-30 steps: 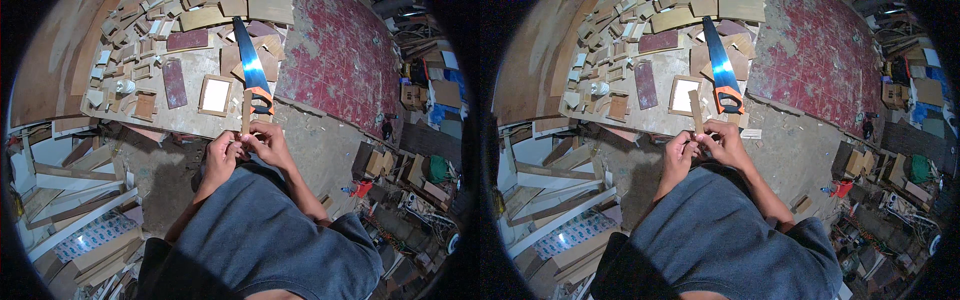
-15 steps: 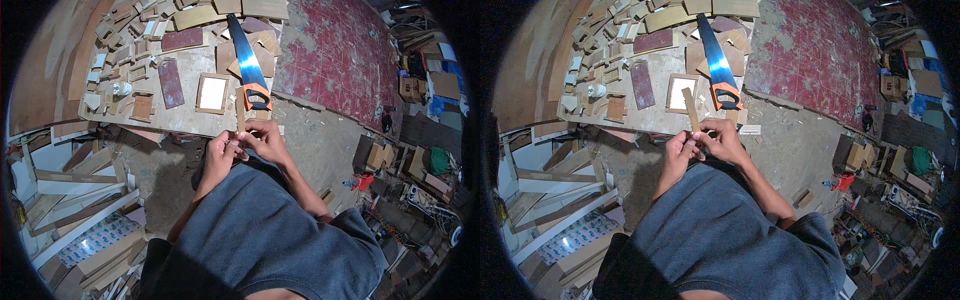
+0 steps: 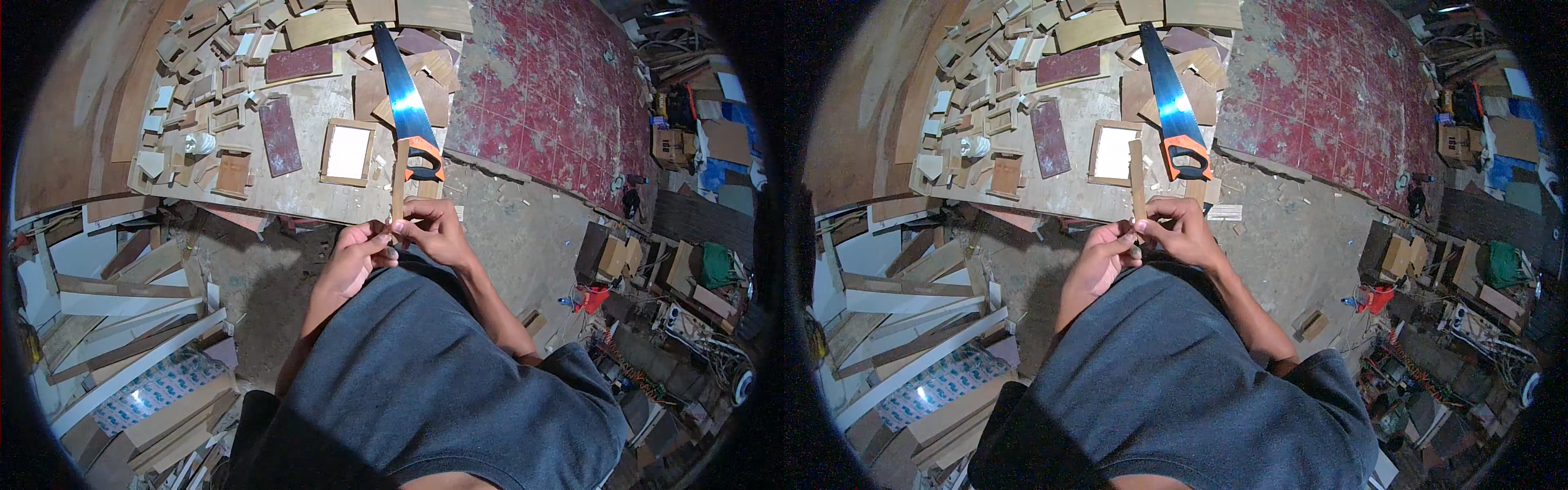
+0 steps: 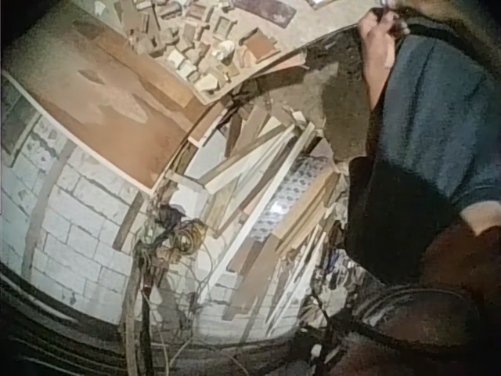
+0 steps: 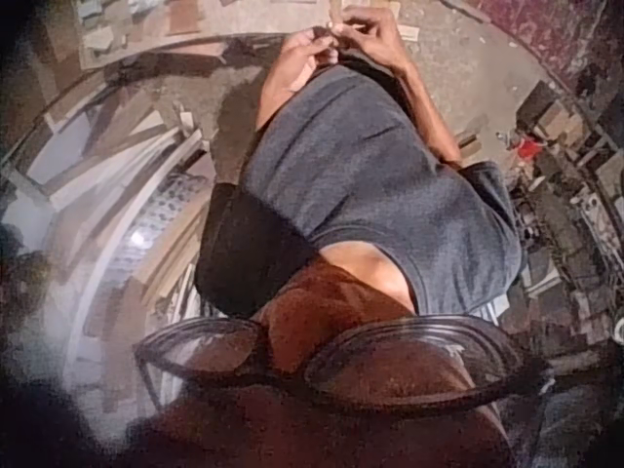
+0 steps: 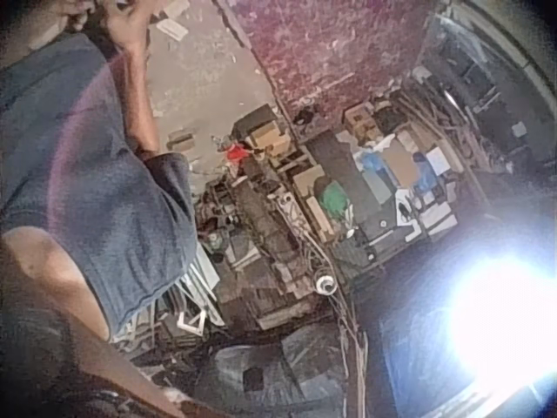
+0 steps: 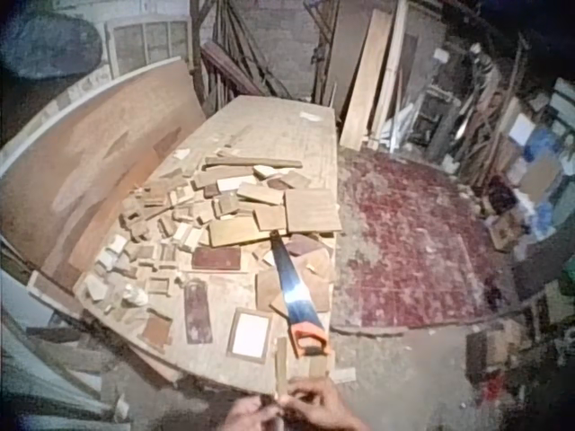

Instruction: Cutting a small piece of scrap wood using a hand saw.

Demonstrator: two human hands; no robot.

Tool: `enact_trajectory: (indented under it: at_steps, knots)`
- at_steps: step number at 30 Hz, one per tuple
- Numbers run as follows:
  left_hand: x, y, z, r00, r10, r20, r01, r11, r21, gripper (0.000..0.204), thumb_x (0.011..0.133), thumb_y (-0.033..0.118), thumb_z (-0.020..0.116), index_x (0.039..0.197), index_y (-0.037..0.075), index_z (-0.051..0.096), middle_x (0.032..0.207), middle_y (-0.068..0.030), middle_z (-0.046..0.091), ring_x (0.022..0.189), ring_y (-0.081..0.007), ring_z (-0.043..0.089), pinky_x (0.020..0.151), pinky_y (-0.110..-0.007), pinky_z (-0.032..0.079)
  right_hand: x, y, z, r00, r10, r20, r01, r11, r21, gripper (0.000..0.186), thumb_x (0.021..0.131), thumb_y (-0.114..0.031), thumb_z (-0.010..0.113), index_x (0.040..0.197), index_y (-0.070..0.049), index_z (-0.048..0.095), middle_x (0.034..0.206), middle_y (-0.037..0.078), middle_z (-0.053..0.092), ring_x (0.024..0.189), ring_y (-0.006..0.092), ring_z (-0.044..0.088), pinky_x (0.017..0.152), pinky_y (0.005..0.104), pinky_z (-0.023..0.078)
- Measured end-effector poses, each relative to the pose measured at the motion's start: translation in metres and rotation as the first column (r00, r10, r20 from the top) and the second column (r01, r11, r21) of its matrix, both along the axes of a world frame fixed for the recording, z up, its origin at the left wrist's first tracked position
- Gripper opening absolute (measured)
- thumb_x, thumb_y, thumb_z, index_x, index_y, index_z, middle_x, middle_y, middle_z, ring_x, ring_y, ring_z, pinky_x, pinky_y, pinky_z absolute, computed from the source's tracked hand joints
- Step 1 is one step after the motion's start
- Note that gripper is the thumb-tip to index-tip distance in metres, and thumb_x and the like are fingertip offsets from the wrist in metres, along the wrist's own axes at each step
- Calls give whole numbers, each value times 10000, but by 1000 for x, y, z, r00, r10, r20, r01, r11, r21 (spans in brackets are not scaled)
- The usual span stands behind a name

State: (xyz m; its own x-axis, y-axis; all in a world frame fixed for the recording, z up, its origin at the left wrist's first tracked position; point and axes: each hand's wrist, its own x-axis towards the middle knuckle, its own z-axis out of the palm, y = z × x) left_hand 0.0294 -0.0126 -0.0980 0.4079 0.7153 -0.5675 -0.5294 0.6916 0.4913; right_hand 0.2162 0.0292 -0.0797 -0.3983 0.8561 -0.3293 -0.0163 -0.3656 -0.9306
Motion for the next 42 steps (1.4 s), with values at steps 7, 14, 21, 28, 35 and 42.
enact_trajectory:
  at_steps: [7,14,21,28,35,42]
  knots:
    - [3,1,-14,998,-13,60,31,949,-313,155,925,-10,557,1042,-7,659,867,-80,683,654,-112,649,539,-231,559,-2,-1,4,995,24,-95,-24,1000,6,107,914,-74,707,930,31,705,819,56,672,672,88,617,575,245,528]
    - [-8,9,-18,819,-203,-537,343,923,174,195,861,-60,605,1030,-28,697,826,-81,708,661,-118,669,520,-242,547,5,4,11,998,-67,-16,65,995,-78,124,887,-89,740,897,32,712,722,15,652,611,63,590,533,231,475]
    - [-20,21,23,889,-195,-415,316,916,246,211,876,109,747,1028,-32,706,882,-56,703,693,-72,642,530,-219,521,14,8,18,1000,-26,-3,26,995,-99,117,861,-83,763,890,24,724,739,28,678,609,59,602,529,230,480]
    - [-15,30,29,926,-11,-378,175,899,402,180,872,109,758,986,-19,700,863,-65,691,677,-62,628,504,-198,522,11,8,34,999,37,29,-35,996,-77,112,840,-84,784,872,7,729,706,7,667,607,50,583,529,224,454]
    - [-3,30,33,944,45,-328,121,874,470,71,899,11,651,937,-38,616,802,-62,639,638,-67,601,485,-216,535,12,14,38,987,83,138,-85,996,7,127,837,-100,792,864,6,727,698,5,660,593,47,571,520,227,444]
    - [4,36,26,980,79,-182,11,894,449,83,895,-2,576,937,-69,601,793,-94,646,567,-85,595,431,-230,513,8,10,30,1000,-1,17,3,997,-78,123,813,-18,793,876,19,693,772,45,685,660,100,642,546,249,533]
